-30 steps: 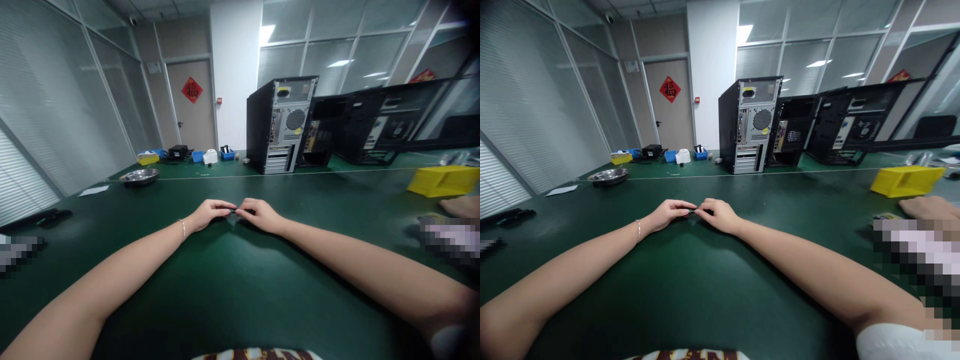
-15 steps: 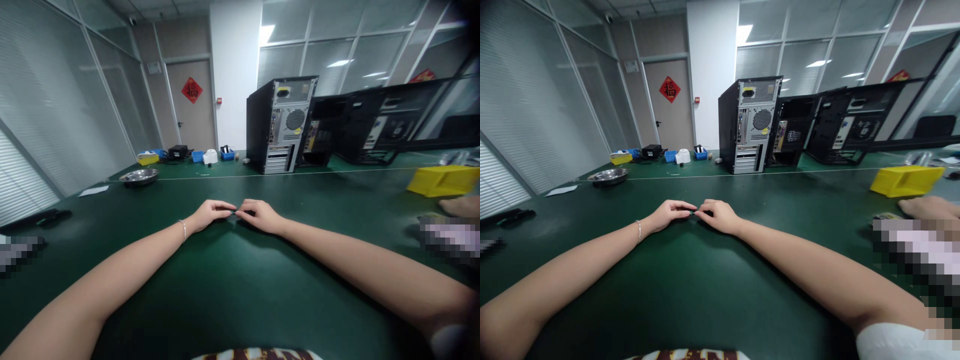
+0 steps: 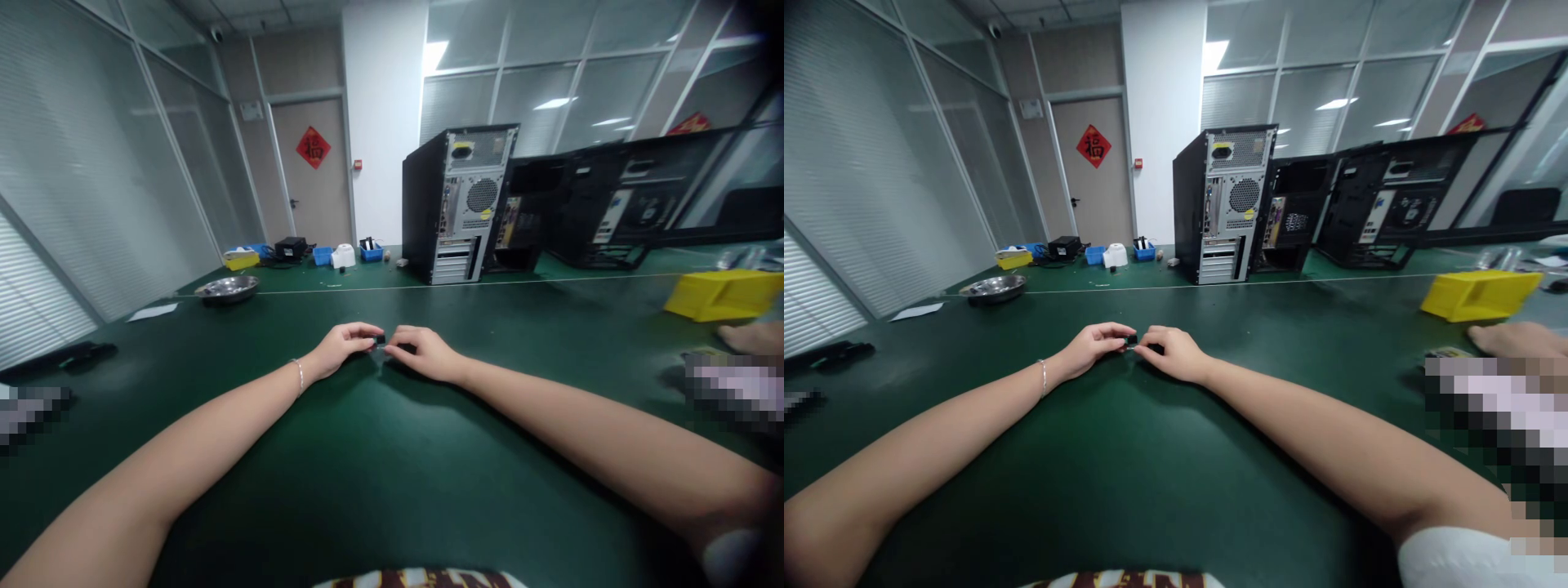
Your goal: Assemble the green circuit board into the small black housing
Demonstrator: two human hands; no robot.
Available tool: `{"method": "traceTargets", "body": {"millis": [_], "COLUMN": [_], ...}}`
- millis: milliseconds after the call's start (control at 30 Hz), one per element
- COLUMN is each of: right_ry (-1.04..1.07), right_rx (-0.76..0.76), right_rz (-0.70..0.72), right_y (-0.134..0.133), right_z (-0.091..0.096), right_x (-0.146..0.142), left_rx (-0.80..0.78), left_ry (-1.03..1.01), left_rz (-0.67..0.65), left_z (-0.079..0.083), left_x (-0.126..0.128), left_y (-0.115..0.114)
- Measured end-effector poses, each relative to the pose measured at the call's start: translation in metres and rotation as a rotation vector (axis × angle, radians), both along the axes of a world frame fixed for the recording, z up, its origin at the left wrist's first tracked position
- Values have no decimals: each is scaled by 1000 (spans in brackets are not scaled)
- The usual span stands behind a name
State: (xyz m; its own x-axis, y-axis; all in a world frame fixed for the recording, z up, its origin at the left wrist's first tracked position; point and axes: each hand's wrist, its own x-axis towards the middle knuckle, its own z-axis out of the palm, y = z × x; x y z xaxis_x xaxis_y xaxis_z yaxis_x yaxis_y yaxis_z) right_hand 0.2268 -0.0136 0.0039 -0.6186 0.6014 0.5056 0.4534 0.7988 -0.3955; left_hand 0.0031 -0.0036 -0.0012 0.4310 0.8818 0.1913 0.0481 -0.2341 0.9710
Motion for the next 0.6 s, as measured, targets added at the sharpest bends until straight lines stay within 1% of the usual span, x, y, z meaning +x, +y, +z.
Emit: {"method": "traceTargets", "body": {"millis": [100,367,600], "right_ry": [14,67,65], "right_rx": [-4,-22,-17], "right_rz": [9,0,-21], "right_y": [0,3,5], "right_z": [-1,-4,-6], "right_x": [0,-1,-1], "left_rx": [20,88,56], "left_ry": [8,47,-6], "left_rz": [1,67,71], "left_z": [0,1,0], "left_x": [1,4,6], "left_y": [-1,-5,-4]}}
